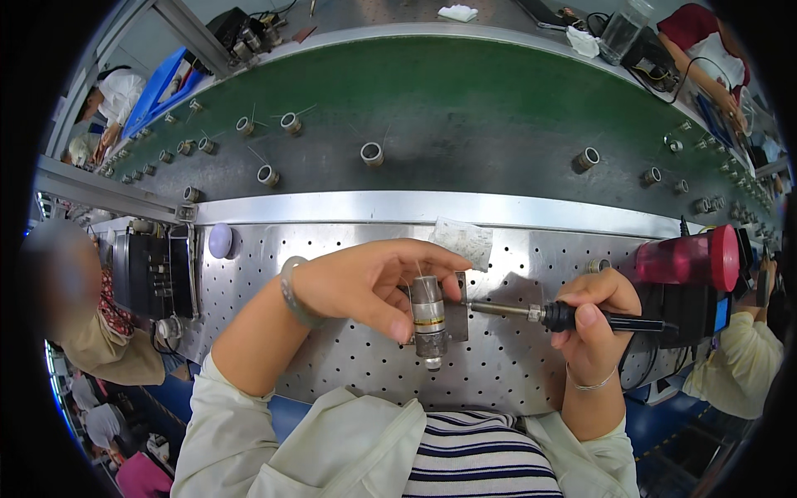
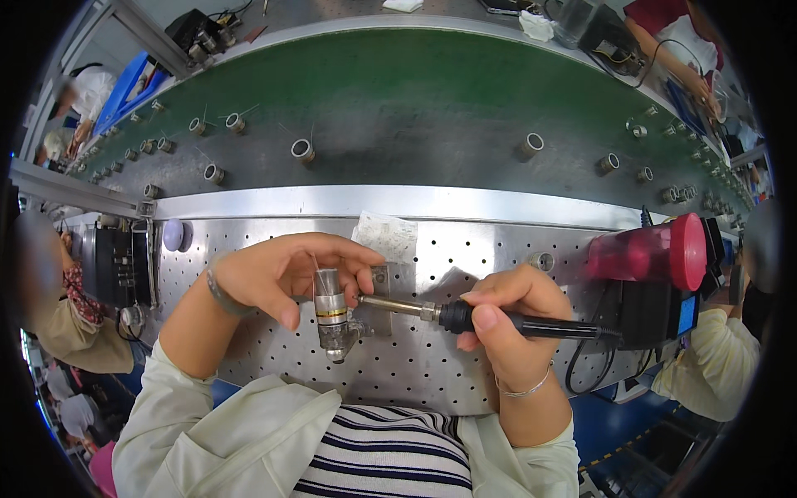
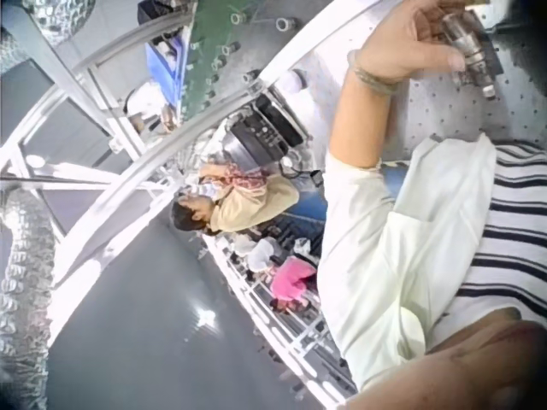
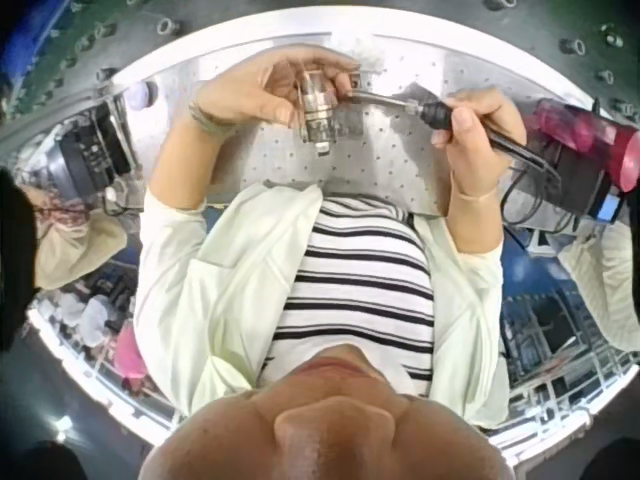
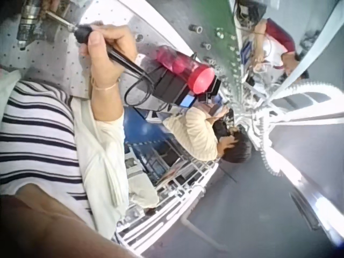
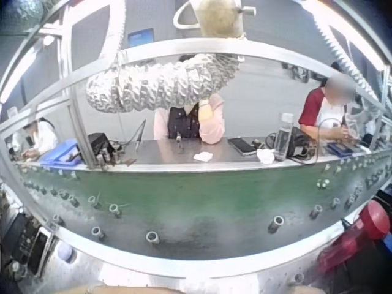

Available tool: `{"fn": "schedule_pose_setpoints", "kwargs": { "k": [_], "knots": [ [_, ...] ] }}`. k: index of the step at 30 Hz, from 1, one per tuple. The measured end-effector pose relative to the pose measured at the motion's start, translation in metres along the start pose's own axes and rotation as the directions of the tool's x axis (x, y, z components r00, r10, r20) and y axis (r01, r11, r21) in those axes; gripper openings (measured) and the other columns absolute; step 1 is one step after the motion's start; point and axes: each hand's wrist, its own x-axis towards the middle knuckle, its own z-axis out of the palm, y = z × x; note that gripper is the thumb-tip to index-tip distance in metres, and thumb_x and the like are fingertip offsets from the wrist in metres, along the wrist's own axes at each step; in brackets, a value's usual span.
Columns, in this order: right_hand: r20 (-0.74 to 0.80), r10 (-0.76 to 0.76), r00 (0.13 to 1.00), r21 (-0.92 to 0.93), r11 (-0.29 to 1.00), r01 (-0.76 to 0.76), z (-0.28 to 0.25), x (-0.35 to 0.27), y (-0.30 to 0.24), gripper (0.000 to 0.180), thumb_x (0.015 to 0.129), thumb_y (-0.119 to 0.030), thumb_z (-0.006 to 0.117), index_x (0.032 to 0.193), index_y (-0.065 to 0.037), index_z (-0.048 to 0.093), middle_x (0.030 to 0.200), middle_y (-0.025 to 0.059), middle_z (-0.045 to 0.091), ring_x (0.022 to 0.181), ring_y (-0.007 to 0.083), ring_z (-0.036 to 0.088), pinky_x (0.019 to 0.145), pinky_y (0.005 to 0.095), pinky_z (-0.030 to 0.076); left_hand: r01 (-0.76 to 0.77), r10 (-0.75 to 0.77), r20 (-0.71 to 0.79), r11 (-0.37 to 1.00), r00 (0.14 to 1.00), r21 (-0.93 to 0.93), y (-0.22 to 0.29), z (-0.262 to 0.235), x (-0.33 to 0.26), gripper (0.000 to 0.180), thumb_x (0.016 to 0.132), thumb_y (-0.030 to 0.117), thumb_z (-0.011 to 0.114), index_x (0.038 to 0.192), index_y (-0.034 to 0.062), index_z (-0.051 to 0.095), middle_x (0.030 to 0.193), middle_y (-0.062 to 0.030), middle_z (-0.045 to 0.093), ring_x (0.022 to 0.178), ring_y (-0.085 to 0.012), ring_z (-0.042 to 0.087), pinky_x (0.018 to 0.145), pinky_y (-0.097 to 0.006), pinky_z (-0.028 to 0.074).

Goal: The person uses a soldering iron to solder small cylindrical metal components held in a fixture. They repeatedly pick up components from a conveyor belt, apply solder, and place the finished items back on the belt.

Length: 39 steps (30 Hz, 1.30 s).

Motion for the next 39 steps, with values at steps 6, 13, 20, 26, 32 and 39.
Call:
{"fn": "schedule_pose_setpoints", "kwargs": {
  "k": [6, 13, 20, 26, 32, 39],
  "knots": [
    [0.124, -0.005, 0.992, 0.063, 0.998, -0.003, 0.005, -0.002, 0.004, 0.015, 0.076, -0.006, 0.068, 0.078, 0.003, 0.056, 0.063, 0.0125, 0.059, 0.047, 0.014, 0.056, 0.045, 0.0217, 0.045, -0.164, 0.151, -0.24, 0.986, 0.959, -0.034, -0.013, 0.01, -0.015, 0.053, 0.069, 0.005, 0.076, 0.116, -0.002, 0.055, 0.111, -0.0147, 0.056, 0.101, -0.021, 0.057, 0.082, -0.029, 0.047],
    [0.164, -0.015, 0.986, 0.052, 0.999, 0.006, 0.002, -0.003, 0.01, 0.017, 0.074, -0.005, 0.07, 0.081, 0.006, 0.058, 0.066, 0.0139, 0.06, 0.048, 0.0161, 0.057, 0.045, 0.023, 0.046, -0.313, 0.333, -0.271, 0.943, 0.903, 0.117, -0.018, 0.014, -0.015, 0.025, 0.067, -0.008, 0.073, 0.089, 0.0001, 0.066, 0.108, -0.0182, 0.056, 0.095, -0.0247, 0.059, 0.083, -0.033, 0.049],
    [0.193, -0.066, 0.979, 0.041, 0.997, 0.059, 0.003, 0.0, 0.011, 0.017, 0.075, -0.004, 0.07, 0.081, 0.006, 0.057, 0.063, 0.0132, 0.058, 0.045, 0.0163, 0.057, 0.043, 0.0238, 0.045, -0.312, 0.347, -0.291, 0.936, 0.891, 0.16, -0.018, 0.021, -0.014, 0.018, 0.065, -0.008, 0.073, 0.079, 0.0021, 0.068, 0.108, -0.0183, 0.056, 0.095, -0.0252, 0.058, 0.086, -0.035, 0.046],
    [0.247, -0.123, 0.961, 0.019, 0.992, 0.122, 0.0, 0.001, 0.014, 0.018, 0.075, -0.004, 0.07, 0.083, 0.005, 0.056, 0.061, 0.0121, 0.058, 0.045, 0.017, 0.058, 0.043, 0.0246, 0.046, -0.331, 0.367, -0.29, 0.929, 0.884, 0.169, -0.019, 0.023, -0.014, 0.016, 0.064, -0.008, 0.072, 0.074, 0.0037, 0.068, 0.108, -0.0182, 0.056, 0.094, -0.0256, 0.057, 0.087, -0.036, 0.045],
    [0.285, -0.152, 0.946, 0.041, 0.988, 0.146, -0.003, 0.001, 0.016, 0.02, 0.075, -0.005, 0.07, 0.087, 0.005, 0.057, 0.063, 0.0128, 0.059, 0.047, 0.0178, 0.059, 0.044, 0.026, 0.047, -0.358, 0.384, -0.221, 0.922, 0.896, 0.149, -0.021, 0.018, -0.012, 0.015, 0.065, -0.007, 0.074, 0.074, 0.0036, 0.069, 0.108, -0.0201, 0.057, 0.094, -0.0264, 0.057, 0.086, -0.037, 0.045],
    [0.297, -0.144, 0.944, 0.044, 0.99, 0.138, -0.004, 0.001, 0.016, 0.02, 0.074, -0.004, 0.07, 0.087, 0.005, 0.057, 0.064, 0.0139, 0.06, 0.048, 0.0187, 0.06, 0.044, 0.026, 0.047, -0.307, 0.32, -0.253, 0.947, 0.913, 0.092, -0.017, 0.018, -0.012, 0.016, 0.064, -0.007, 0.073, 0.077, 0.0027, 0.07, 0.108, -0.0222, 0.058, 0.094, -0.0272, 0.058, 0.087, -0.038, 0.046]
  ]
}}
